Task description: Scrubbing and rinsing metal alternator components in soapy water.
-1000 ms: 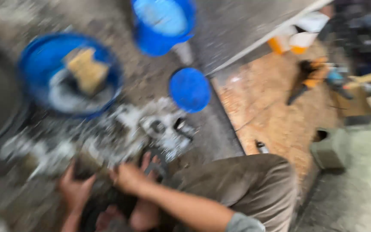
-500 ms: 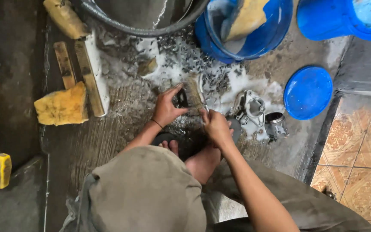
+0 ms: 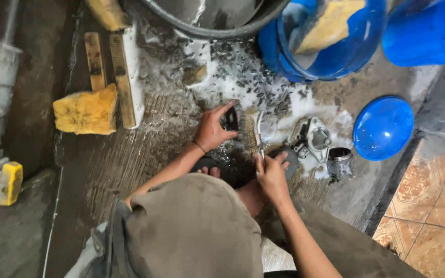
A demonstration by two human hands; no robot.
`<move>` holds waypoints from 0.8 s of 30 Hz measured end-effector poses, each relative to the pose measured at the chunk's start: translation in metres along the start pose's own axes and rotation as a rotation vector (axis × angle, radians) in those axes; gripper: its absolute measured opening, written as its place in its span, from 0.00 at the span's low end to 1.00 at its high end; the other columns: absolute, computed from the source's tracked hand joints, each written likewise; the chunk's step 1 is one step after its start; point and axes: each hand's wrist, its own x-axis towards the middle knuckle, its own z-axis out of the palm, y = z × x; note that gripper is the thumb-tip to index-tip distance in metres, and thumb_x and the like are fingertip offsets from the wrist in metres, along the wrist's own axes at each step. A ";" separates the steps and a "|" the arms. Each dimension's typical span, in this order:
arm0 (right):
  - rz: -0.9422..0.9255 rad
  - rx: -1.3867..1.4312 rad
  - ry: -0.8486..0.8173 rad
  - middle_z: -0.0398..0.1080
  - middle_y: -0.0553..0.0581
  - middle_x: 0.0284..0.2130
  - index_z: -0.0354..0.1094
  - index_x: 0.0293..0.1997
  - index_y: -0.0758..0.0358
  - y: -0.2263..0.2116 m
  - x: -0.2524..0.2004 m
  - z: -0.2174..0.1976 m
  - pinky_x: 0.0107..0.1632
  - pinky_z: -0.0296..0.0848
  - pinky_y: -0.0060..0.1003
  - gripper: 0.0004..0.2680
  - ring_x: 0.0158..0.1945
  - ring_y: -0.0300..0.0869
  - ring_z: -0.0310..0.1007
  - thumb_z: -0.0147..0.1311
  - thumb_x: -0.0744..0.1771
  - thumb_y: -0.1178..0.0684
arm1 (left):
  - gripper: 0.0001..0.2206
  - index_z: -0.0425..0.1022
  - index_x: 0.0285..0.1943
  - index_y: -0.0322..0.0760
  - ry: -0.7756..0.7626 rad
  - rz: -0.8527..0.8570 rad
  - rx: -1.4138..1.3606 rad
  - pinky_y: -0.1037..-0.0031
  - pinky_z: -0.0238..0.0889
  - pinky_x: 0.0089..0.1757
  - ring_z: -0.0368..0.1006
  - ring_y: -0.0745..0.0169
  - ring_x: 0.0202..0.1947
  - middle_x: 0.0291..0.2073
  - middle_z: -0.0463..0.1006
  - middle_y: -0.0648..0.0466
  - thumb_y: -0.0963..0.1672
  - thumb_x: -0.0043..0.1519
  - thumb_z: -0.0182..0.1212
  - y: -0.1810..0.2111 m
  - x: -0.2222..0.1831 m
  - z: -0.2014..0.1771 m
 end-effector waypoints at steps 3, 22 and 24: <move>0.042 -0.017 -0.006 0.70 0.84 0.50 0.73 0.46 0.65 -0.018 0.031 -0.007 0.66 0.50 0.73 0.22 0.65 0.81 0.56 0.39 0.72 0.33 | 0.37 0.75 0.60 0.26 -0.014 -0.001 0.019 0.54 0.70 0.56 0.75 0.34 0.55 0.51 0.80 0.35 0.40 0.37 0.84 0.012 0.009 -0.007; -0.108 0.279 0.091 0.67 0.69 0.12 0.69 0.30 0.68 -0.053 0.034 -0.068 0.38 0.69 0.56 0.19 0.26 0.64 0.76 0.42 0.72 0.42 | 0.39 0.72 0.66 0.28 -0.170 0.001 0.036 0.47 0.63 0.61 0.72 0.29 0.59 0.55 0.78 0.34 0.37 0.40 0.81 0.016 0.010 -0.009; -0.039 0.384 0.004 0.62 0.67 0.05 0.63 0.24 0.65 -0.046 0.013 -0.072 0.16 0.65 0.43 0.20 0.07 0.53 0.65 0.37 0.73 0.43 | 0.41 0.70 0.69 0.32 -0.193 0.154 0.040 0.47 0.55 0.65 0.63 0.28 0.67 0.66 0.71 0.38 0.39 0.41 0.80 -0.008 0.006 -0.002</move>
